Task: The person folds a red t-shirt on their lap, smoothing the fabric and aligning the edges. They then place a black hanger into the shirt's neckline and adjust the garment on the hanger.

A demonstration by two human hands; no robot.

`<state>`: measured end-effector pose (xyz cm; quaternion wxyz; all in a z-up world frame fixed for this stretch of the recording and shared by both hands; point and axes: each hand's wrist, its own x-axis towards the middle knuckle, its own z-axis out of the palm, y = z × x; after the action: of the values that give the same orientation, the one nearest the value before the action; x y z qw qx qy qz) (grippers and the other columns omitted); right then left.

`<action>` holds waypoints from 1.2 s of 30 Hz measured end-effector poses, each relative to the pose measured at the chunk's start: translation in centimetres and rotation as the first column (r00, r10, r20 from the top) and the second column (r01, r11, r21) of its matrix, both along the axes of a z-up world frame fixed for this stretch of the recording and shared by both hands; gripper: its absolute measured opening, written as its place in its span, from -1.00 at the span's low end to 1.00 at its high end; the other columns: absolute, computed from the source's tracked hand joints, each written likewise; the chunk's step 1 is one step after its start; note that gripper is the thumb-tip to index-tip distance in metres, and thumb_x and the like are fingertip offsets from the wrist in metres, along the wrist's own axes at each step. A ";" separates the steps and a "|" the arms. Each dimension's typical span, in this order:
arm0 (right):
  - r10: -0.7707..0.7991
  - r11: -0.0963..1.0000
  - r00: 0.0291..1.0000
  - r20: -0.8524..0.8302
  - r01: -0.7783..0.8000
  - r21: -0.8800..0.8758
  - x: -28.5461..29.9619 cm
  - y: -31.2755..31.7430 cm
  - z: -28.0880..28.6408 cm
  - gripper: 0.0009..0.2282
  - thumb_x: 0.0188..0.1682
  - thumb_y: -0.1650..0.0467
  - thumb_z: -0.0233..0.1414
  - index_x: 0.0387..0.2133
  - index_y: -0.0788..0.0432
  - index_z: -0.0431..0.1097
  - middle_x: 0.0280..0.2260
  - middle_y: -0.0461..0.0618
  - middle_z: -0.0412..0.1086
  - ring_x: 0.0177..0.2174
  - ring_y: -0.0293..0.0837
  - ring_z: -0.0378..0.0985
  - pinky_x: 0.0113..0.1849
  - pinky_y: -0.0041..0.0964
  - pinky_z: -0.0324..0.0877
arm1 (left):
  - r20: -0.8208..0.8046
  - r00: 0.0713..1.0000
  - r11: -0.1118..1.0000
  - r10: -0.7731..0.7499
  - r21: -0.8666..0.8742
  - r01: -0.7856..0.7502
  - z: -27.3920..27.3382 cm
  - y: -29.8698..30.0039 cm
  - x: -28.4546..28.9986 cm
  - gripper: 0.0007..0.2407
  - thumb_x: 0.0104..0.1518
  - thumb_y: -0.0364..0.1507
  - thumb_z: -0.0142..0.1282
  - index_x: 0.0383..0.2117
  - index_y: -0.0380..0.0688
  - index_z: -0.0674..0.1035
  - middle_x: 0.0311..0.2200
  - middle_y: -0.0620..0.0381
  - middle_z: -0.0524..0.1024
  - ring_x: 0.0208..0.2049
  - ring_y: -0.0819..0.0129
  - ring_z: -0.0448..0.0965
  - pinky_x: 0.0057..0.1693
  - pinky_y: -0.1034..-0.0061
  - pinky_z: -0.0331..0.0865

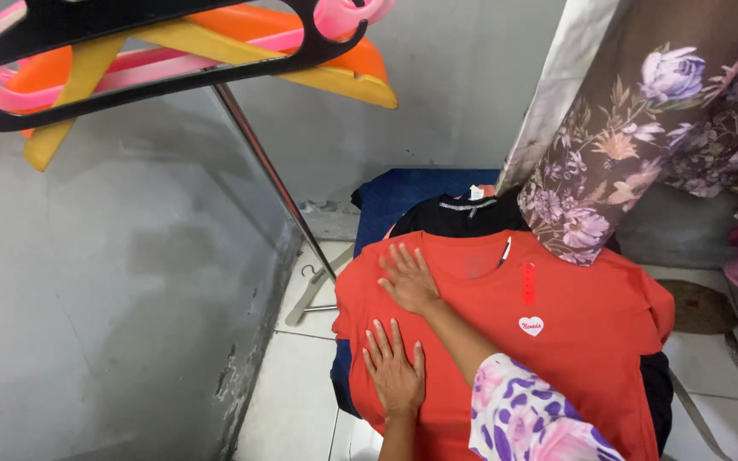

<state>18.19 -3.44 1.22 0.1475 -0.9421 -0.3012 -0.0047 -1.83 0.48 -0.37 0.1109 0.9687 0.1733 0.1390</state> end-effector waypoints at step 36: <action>-0.284 0.957 0.959 0.018 0.283 0.059 -10.8 -25.5 1.3 -0.38 0.10 0.03 -0.22 0.31 0.18 0.10 0.36 -0.03 0.06 0.37 -0.14 -0.05 0.31 -0.06 -0.24 | -0.034 0.999 1.000 -0.003 -0.011 0.002 2.0 -0.4 -0.5 -0.39 0.25 -0.01 -0.23 0.41 0.03 0.15 0.45 -0.06 -0.02 0.44 -0.05 -0.05 0.42 0.10 -0.13</action>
<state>7.42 -28.98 2.51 0.1676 -0.9709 -0.1647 -0.0466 -2.29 0.06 1.64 0.1136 0.9705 0.1748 0.1213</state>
